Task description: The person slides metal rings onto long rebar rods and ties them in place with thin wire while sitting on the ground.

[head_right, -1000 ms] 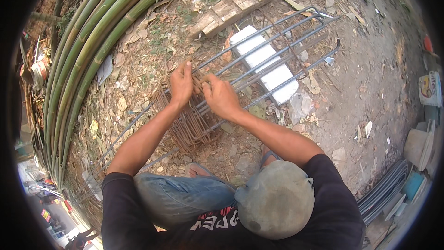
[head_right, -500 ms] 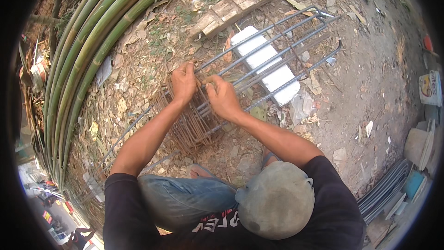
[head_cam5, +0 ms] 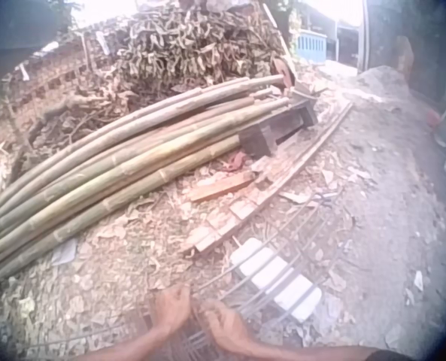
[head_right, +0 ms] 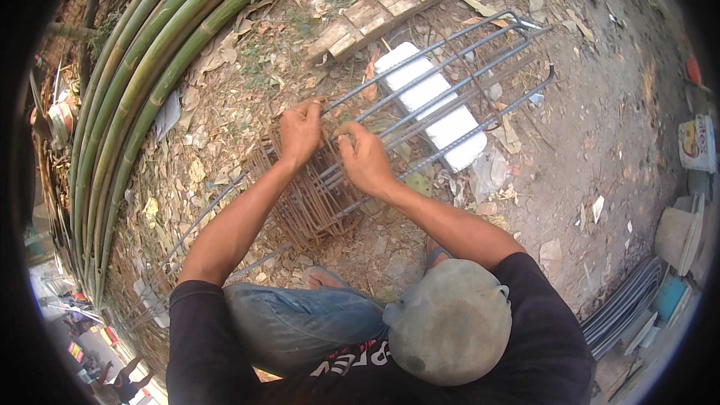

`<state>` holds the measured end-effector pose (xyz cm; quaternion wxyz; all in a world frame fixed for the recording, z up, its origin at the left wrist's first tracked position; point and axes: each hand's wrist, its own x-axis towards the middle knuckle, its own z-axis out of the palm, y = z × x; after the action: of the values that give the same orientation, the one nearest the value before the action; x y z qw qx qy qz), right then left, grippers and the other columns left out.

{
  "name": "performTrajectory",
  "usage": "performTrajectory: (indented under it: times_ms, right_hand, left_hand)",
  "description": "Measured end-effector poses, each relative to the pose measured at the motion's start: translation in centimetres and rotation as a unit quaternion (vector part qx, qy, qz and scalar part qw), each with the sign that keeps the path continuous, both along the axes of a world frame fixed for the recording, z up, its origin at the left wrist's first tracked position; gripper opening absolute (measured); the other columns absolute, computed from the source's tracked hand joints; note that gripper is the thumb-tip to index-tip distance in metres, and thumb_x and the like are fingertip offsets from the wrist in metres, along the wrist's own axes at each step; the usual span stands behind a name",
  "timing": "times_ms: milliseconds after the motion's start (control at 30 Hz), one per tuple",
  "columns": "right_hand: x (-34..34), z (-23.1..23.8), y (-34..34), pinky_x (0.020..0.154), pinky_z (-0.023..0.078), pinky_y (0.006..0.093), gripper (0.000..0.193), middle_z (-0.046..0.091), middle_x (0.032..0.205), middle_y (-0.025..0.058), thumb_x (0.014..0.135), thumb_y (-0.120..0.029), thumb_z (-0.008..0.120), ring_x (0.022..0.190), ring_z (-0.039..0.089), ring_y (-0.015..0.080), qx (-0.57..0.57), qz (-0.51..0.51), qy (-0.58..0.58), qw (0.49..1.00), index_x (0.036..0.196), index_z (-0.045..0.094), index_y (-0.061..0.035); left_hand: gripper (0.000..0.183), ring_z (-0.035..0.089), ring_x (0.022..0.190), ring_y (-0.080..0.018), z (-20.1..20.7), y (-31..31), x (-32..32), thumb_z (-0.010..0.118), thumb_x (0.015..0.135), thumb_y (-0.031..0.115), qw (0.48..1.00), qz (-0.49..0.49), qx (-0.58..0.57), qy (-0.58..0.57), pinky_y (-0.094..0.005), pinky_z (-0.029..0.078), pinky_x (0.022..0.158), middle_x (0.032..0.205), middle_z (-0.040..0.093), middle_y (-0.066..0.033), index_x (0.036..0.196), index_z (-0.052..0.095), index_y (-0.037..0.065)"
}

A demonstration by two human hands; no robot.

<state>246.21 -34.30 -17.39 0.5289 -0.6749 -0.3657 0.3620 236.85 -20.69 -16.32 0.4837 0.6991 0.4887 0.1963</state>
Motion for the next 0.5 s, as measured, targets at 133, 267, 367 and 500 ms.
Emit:
performTrajectory:
  times_ms: [133, 267, 367, 500]
  right_hand:
    - [-0.1, 0.4, 0.1, 0.053, 0.037, 0.0336, 0.028, 0.05, 0.061, 0.0004, 0.1, -0.017, 0.054, 0.056, 0.046, 0.0105, -0.016, -0.003, 0.003, 1.0, 0.116, 0.066, 0.0023]
    - [0.0, 1.4, -0.1, 0.065, 0.047, 0.0424, 0.026, 0.063, 0.069, 0.0139, 0.099, -0.015, 0.053, 0.063, 0.061, 0.0231, -0.057, 0.0, 0.039, 0.998, 0.114, 0.066, 0.0019]
    - [0.1, 1.0, 0.0, 0.063, 0.047, 0.0419, 0.026, 0.061, 0.067, 0.0122, 0.099, -0.015, 0.054, 0.063, 0.059, 0.0218, -0.051, -0.006, 0.008, 0.999, 0.114, 0.066, 0.0021]
    - [0.3, 0.9, -0.1, 0.062, 0.046, 0.0422, 0.026, 0.058, 0.063, 0.0102, 0.099, -0.015, 0.054, 0.06, 0.058, 0.0213, -0.061, 0.0, 0.023, 0.998, 0.114, 0.067, 0.0017]
  left_hand:
    - [0.043, 0.063, 0.043, -0.0175, 0.6, 0.0, -0.1, 0.055, 0.102, 0.025, 1.0, -0.008, 0.006, 0.016, -0.0345, 0.052, 0.049, 0.054, 0.065, -0.0119, 0.122, 0.069, -0.01]
    - [0.045, 0.065, 0.044, -0.0188, 0.6, 0.1, -0.1, 0.055, 0.102, 0.025, 0.999, -0.012, 0.011, 0.032, -0.034, 0.053, 0.05, 0.057, 0.066, -0.0146, 0.123, 0.067, -0.013]
    - [0.046, 0.065, 0.045, -0.0191, 0.2, 0.5, 0.0, 0.055, 0.102, 0.025, 0.999, -0.022, 0.0, 0.035, -0.0339, 0.053, 0.051, 0.056, 0.066, -0.0145, 0.123, 0.067, -0.014]
    - [0.043, 0.065, 0.045, -0.0192, -0.1, 0.6, 0.0, 0.053, 0.103, 0.024, 0.999, -0.035, -0.024, 0.032, -0.0344, 0.053, 0.05, 0.055, 0.065, -0.0138, 0.119, 0.069, -0.013]
